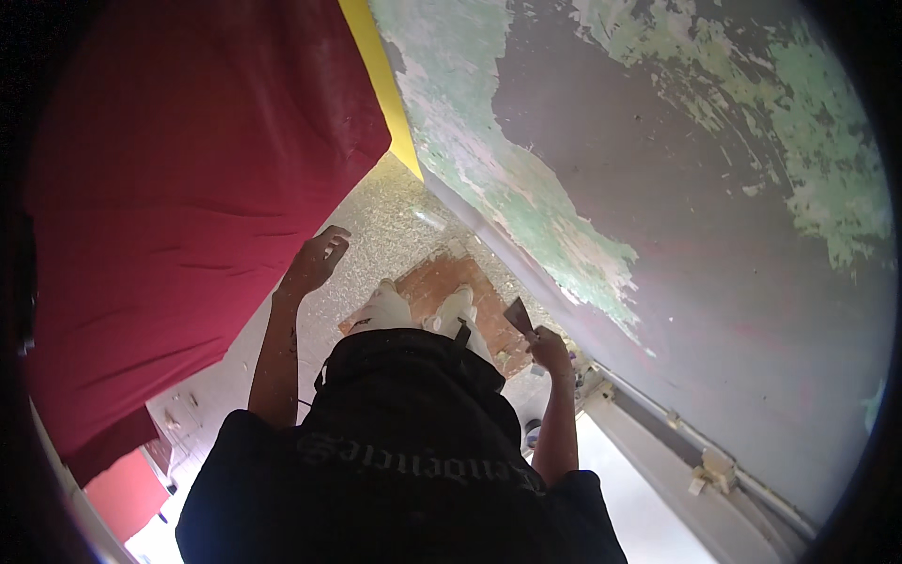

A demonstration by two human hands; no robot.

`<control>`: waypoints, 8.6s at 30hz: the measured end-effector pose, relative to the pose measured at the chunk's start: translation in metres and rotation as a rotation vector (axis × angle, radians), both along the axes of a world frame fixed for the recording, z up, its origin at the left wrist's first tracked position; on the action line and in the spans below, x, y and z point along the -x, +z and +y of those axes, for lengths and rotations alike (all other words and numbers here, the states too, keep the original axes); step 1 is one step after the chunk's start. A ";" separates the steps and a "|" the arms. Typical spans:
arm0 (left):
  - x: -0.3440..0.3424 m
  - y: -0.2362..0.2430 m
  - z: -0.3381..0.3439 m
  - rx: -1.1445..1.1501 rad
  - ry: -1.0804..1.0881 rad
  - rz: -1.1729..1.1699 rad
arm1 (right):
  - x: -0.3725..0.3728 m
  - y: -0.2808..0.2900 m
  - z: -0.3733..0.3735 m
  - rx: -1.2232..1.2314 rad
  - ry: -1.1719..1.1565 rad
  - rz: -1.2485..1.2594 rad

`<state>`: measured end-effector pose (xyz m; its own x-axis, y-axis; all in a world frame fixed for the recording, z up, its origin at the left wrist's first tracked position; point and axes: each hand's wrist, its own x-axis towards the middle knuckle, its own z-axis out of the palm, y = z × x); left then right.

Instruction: Scraping old paint off a ceiling using a putty knife.

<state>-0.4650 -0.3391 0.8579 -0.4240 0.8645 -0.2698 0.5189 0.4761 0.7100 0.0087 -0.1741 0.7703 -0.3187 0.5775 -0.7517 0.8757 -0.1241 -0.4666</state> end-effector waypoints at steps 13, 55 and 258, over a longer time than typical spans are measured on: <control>0.129 -0.046 -0.062 -0.008 -0.038 -0.060 | -0.028 -0.120 -0.229 0.127 -0.450 -0.096; 0.020 0.042 0.155 -0.251 -0.315 -0.219 | 0.192 0.152 0.099 -0.273 -0.435 0.697; 0.119 0.024 0.357 -0.815 -0.439 0.356 | 0.190 0.271 0.276 -1.621 -2.077 0.285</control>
<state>-0.5837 0.0183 0.8823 0.0375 0.8289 0.5581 0.7790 -0.3741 0.5032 -0.1815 0.1022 1.0416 0.9815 -0.0824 0.1728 0.1806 0.0999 -0.9785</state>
